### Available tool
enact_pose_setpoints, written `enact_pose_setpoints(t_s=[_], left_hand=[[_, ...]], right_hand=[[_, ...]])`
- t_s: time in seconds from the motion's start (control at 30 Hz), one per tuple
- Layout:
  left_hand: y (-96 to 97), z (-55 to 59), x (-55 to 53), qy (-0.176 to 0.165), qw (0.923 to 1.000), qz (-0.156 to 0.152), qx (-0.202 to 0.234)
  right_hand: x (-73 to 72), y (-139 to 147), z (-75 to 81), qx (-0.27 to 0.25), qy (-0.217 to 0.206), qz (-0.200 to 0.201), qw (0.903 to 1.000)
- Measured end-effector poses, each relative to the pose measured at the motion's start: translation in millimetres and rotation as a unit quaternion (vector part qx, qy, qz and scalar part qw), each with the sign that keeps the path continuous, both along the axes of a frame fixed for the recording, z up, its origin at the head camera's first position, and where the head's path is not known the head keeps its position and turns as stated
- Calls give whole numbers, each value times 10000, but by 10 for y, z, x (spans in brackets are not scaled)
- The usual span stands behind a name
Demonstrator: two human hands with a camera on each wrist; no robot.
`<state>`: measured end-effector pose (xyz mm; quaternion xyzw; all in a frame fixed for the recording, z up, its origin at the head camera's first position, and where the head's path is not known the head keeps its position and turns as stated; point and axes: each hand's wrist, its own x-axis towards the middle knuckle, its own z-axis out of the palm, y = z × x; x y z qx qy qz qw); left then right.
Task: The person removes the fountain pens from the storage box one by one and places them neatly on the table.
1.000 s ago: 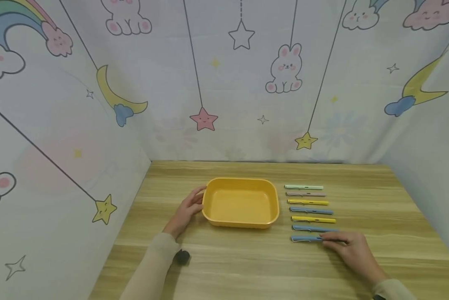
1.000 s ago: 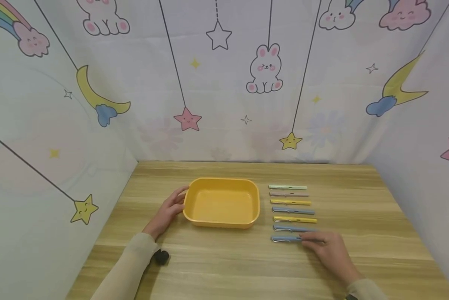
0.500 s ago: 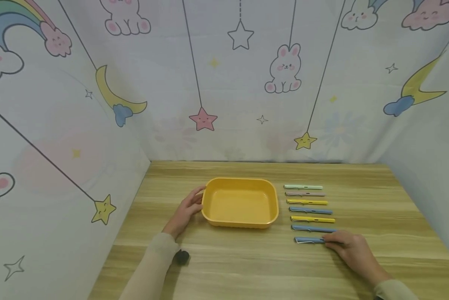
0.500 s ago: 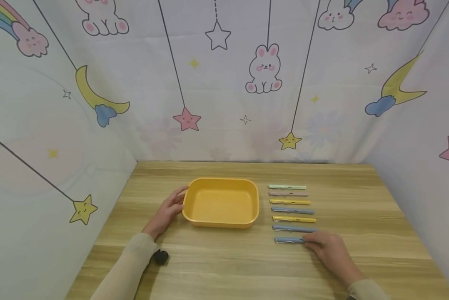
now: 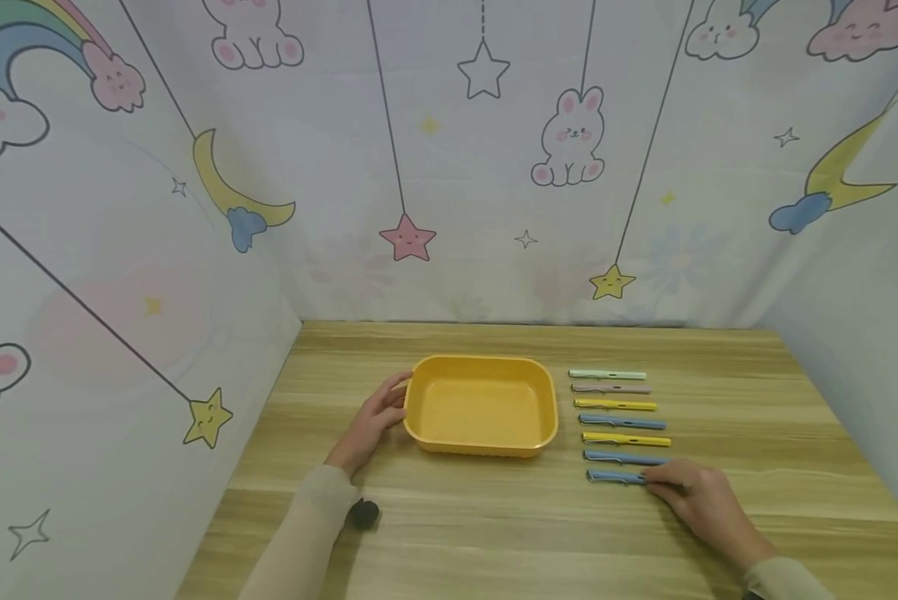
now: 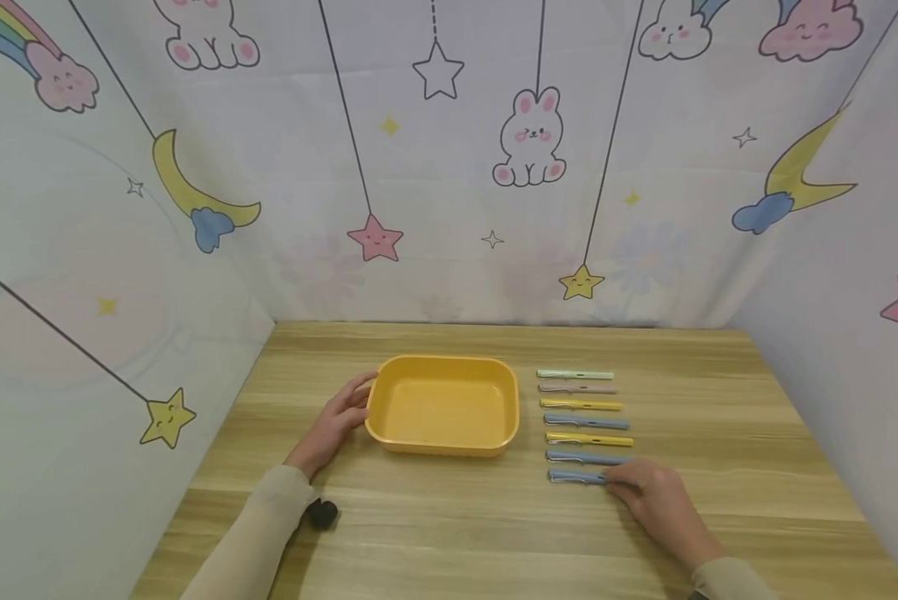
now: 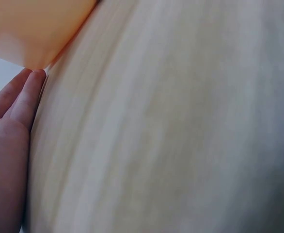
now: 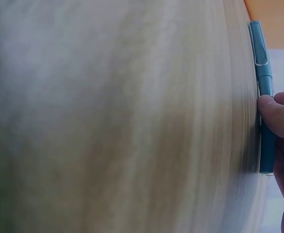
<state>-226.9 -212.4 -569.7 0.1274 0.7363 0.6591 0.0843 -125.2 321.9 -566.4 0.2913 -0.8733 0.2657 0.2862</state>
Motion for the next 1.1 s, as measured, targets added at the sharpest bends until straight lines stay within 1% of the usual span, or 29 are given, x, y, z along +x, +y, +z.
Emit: enact_pose_setpoints(t_s=[0.13, 0.5, 0.63, 0.8, 0.87, 0.93, 1.0, 1.1], left_hand=[[-5, 5, 6, 24, 10000, -60, 36], [-9, -5, 5, 54, 10000, -38, 2], [-8, 8, 13, 62, 10000, -42, -1], [-11, 14, 11, 36, 10000, -12, 4], [-13, 9, 5, 38, 10000, -14, 8], [-15, 8, 2, 45, 10000, -36, 22], [-18, -5, -6, 40, 10000, -60, 10], [-21, -16, -10, 0, 10000, -73, 28]], right_hand=[[6, -10, 15, 11, -39, -9, 10000], [3, -14, -6, -26, -61, 86, 9999], [16, -18, 37, 65, -174, -86, 9998], [4, -46, 166, 121, -392, -513, 9978], [-5, -73, 229, 33, -625, -673, 9958], [-20, -107, 291, -113, -1032, -790, 9915], [-41, -147, 350, -245, -1502, -858, 9846], [-97, -219, 417, -522, -2196, -824, 9707]])
